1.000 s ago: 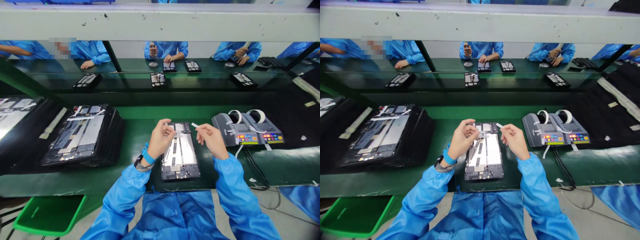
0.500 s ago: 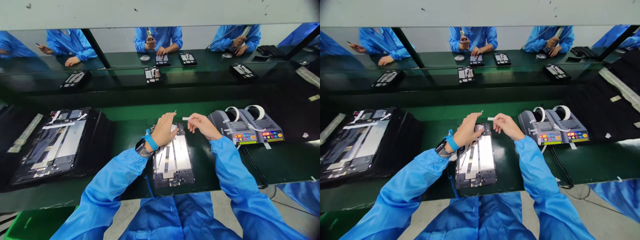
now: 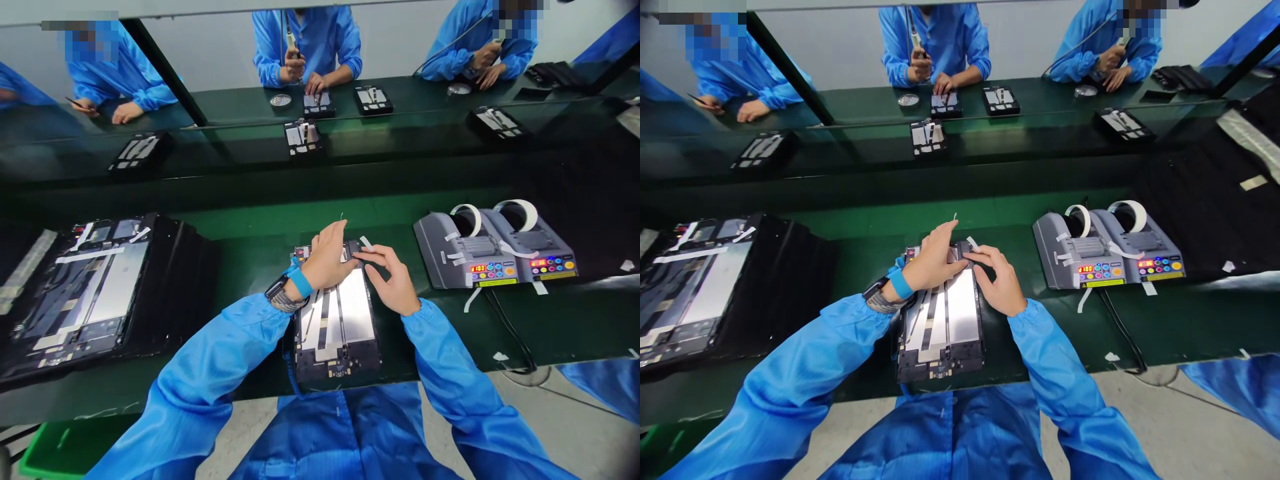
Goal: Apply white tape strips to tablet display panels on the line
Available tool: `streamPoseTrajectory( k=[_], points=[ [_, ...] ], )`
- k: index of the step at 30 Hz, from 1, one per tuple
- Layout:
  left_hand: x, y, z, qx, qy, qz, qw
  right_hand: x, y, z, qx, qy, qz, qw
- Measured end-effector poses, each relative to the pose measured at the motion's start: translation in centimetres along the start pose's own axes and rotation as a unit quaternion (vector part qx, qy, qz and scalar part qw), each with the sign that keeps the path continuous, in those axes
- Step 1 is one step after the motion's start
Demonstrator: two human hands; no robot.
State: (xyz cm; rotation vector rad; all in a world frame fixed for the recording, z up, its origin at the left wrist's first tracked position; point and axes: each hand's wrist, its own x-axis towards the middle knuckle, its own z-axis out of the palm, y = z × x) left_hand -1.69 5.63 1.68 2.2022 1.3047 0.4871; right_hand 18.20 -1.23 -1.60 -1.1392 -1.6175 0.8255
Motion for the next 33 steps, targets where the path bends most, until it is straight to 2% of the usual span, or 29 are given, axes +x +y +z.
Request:
streamPoseTrajectory(
  k=[6, 9, 11, 14, 18, 23, 26, 27, 29, 31, 33],
  points=[
    [0.4, -1.1, -0.9, 0.001, -0.022, -0.004, 1.0, 0.0, 0.4, -0.4, -0.114, -0.002, -0.114, 0.987],
    [0.8, -0.8, -1.6, 0.03, -0.051, -0.04, 0.997, 0.3, 0.4, -0.3, -0.143, 0.011, -0.166, 0.976],
    [1.1, -0.3, -2.1, 0.049, -0.084, -0.073, 0.993, 0.7, 0.3, -0.2, -0.148, 0.018, -0.176, 0.973],
    [1.5, 0.4, -2.8, 0.063, -0.121, -0.113, 0.984, 1.6, 0.0, -0.3, -0.125, 0.024, -0.151, 0.98],
    [1.9, 0.9, -3.1, 0.076, -0.138, -0.15, 0.976, 2.7, -0.4, -0.4, -0.073, 0.025, -0.085, 0.993],
    [2.3, 1.0, -3.4, 0.08, -0.151, -0.164, 0.971, 2.9, -0.8, -0.3, -0.061, -0.003, -0.063, 0.996],
    [2.4, 1.0, -3.8, 0.073, -0.163, -0.172, 0.969, 3.6, -1.6, -1.1, -0.019, 0.004, 0.003, 1.0],
    [2.5, 1.0, -3.8, 0.069, -0.167, -0.175, 0.968, 4.1, -2.0, -1.6, -0.001, -0.023, 0.04, 0.999],
    [2.5, 0.9, -4.0, 0.056, -0.171, -0.177, 0.968, 5.3, -2.7, -2.6, 0.02, -0.146, 0.109, 0.983],
    [2.6, 0.6, -3.9, 0.038, -0.174, -0.177, 0.968, 6.8, -3.0, -3.3, 0.021, -0.289, 0.15, 0.945],
    [2.7, 0.2, -3.8, 0.02, -0.175, -0.178, 0.968, 8.2, -3.0, -3.5, 0.009, -0.367, 0.165, 0.915]
  ],
)
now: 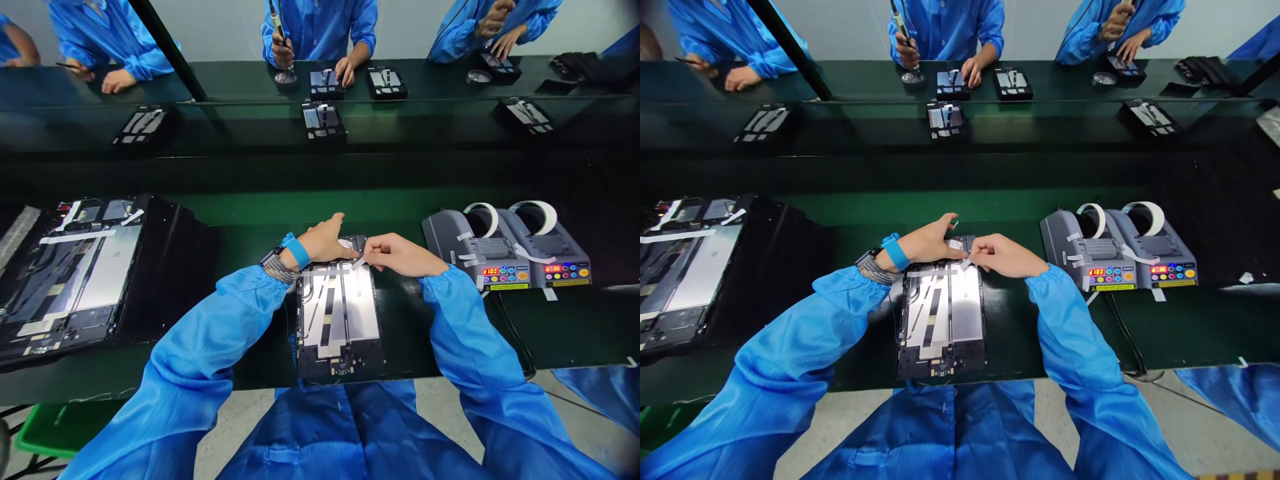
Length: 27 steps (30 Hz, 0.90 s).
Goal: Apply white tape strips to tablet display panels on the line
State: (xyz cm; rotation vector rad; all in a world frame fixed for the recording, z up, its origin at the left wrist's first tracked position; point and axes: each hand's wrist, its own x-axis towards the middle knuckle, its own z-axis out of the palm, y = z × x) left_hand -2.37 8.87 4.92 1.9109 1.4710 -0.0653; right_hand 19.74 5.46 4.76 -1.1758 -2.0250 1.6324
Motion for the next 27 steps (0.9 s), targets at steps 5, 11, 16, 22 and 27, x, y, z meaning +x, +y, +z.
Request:
streamPoseTrajectory(
  k=[5, 11, 16, 22, 27],
  points=[
    [0.4, -0.6, 0.3, -0.01, -0.001, 0.005, 1.0, 1.6, -0.2, -0.7, -0.053, -0.016, 0.019, 0.998],
    [0.3, -0.3, 0.1, -0.007, -0.011, 0.014, 1.0, 1.6, -0.8, -0.4, -0.096, 0.016, 0.029, 0.995],
    [-0.2, 0.2, -0.3, 0.002, -0.023, 0.014, 1.0, 1.7, -1.1, -0.4, -0.115, 0.007, 0.036, 0.993],
    [-0.4, 0.6, -0.6, 0.01, -0.03, 0.006, 0.999, 1.5, -1.7, -0.7, -0.117, -0.005, 0.029, 0.993],
    [-0.3, 0.5, -0.6, 0.012, -0.028, 0.006, 1.0, 1.4, -1.9, -0.9, -0.112, -0.023, 0.035, 0.993]
  ],
)
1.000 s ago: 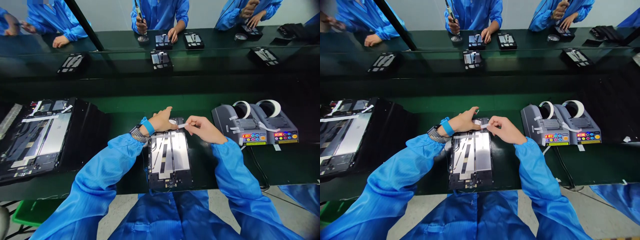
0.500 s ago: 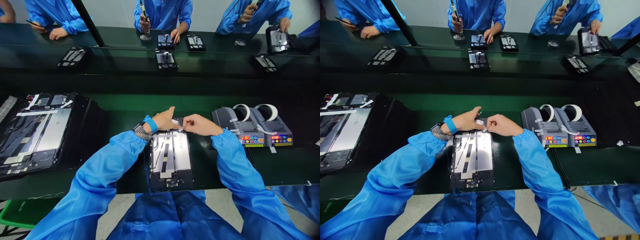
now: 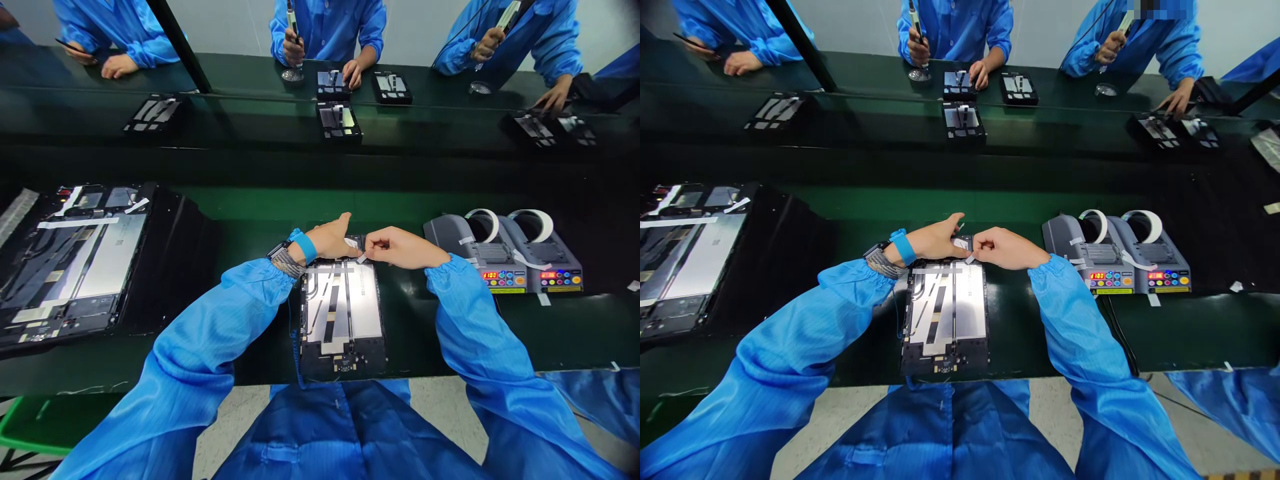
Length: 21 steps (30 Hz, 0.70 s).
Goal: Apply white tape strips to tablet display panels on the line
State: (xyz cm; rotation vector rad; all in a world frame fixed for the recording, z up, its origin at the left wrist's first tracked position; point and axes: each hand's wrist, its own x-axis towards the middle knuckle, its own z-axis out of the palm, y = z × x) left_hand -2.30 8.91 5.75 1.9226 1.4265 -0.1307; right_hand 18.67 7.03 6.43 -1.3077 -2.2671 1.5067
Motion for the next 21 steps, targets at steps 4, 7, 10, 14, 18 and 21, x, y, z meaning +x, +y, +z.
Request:
streamPoseTrajectory(
  k=[4, 7, 10, 14, 18, 21],
  points=[
    [0.0, 0.0, 0.0, -0.01, 0.002, 0.0, 1.0, 0.3, 0.3, 0.2, -0.014, 0.01, 0.003, 1.0],
    [-0.1, 0.0, 0.1, -0.014, 0.005, -0.001, 1.0, 0.4, 0.4, 0.5, -0.04, 0.025, 0.005, 0.999],
    [0.0, -0.1, 0.1, -0.015, 0.01, 0.001, 1.0, 0.4, 0.2, 0.7, -0.079, 0.044, 0.02, 0.996],
    [0.0, -0.2, 0.2, -0.016, 0.01, 0.004, 1.0, 0.4, -0.5, 0.9, -0.13, 0.058, 0.041, 0.989],
    [0.0, -0.1, 0.2, -0.012, 0.004, 0.005, 1.0, 0.2, -1.2, 0.8, -0.165, 0.058, 0.06, 0.983],
    [0.0, -0.1, 0.2, -0.012, 0.003, 0.006, 1.0, 0.0, -1.5, 0.8, -0.196, 0.059, 0.069, 0.976]
  ],
)
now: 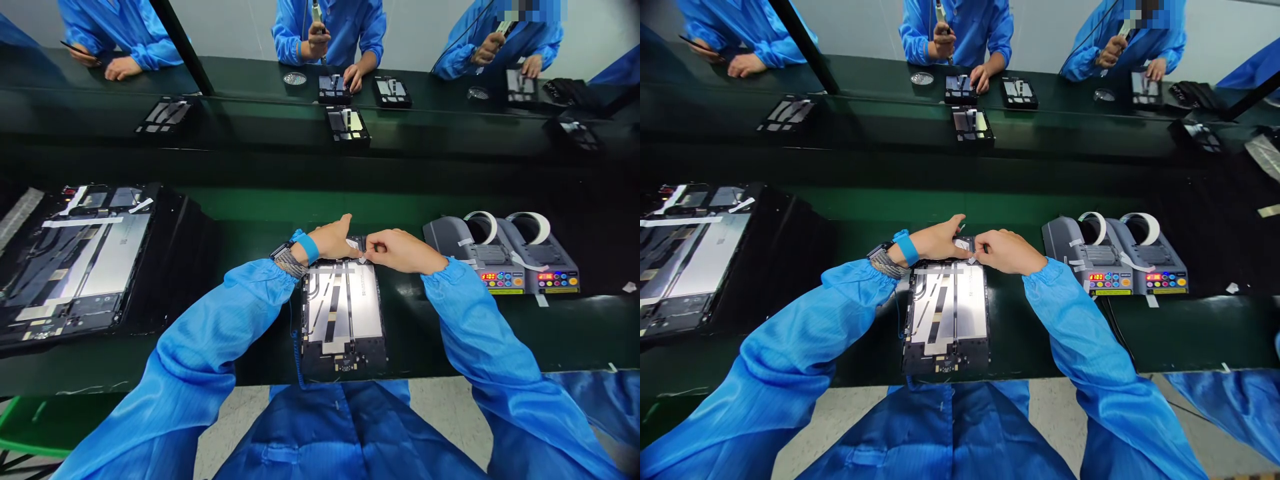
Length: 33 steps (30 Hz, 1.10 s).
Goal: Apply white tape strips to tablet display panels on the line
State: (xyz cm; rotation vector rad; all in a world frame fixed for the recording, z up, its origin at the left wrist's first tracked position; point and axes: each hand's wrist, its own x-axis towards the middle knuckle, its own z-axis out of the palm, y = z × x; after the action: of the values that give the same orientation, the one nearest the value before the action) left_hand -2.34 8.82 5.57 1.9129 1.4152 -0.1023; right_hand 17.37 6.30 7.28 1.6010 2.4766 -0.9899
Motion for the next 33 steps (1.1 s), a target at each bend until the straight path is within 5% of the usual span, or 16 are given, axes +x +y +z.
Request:
streamPoseTrajectory(
  k=[18, 24, 28, 33],
  points=[
    [0.3, -0.3, 0.0, 0.005, 0.0, 0.002, 1.0, 0.6, -0.9, -0.4, -0.108, 0.004, 0.054, 0.993],
    [-0.1, 0.0, -0.4, -0.02, -0.011, -0.002, 1.0, 1.1, 0.7, -1.6, -0.075, 0.018, 0.116, 0.99],
    [0.1, -0.1, -0.2, -0.024, -0.013, -0.002, 1.0, 0.4, 2.0, -0.3, -0.004, 0.111, 0.109, 0.988],
    [0.4, -0.4, 0.0, -0.035, -0.009, 0.001, 0.999, -0.8, 2.0, 2.6, 0.06, 0.11, 0.12, 0.985]
  ],
)
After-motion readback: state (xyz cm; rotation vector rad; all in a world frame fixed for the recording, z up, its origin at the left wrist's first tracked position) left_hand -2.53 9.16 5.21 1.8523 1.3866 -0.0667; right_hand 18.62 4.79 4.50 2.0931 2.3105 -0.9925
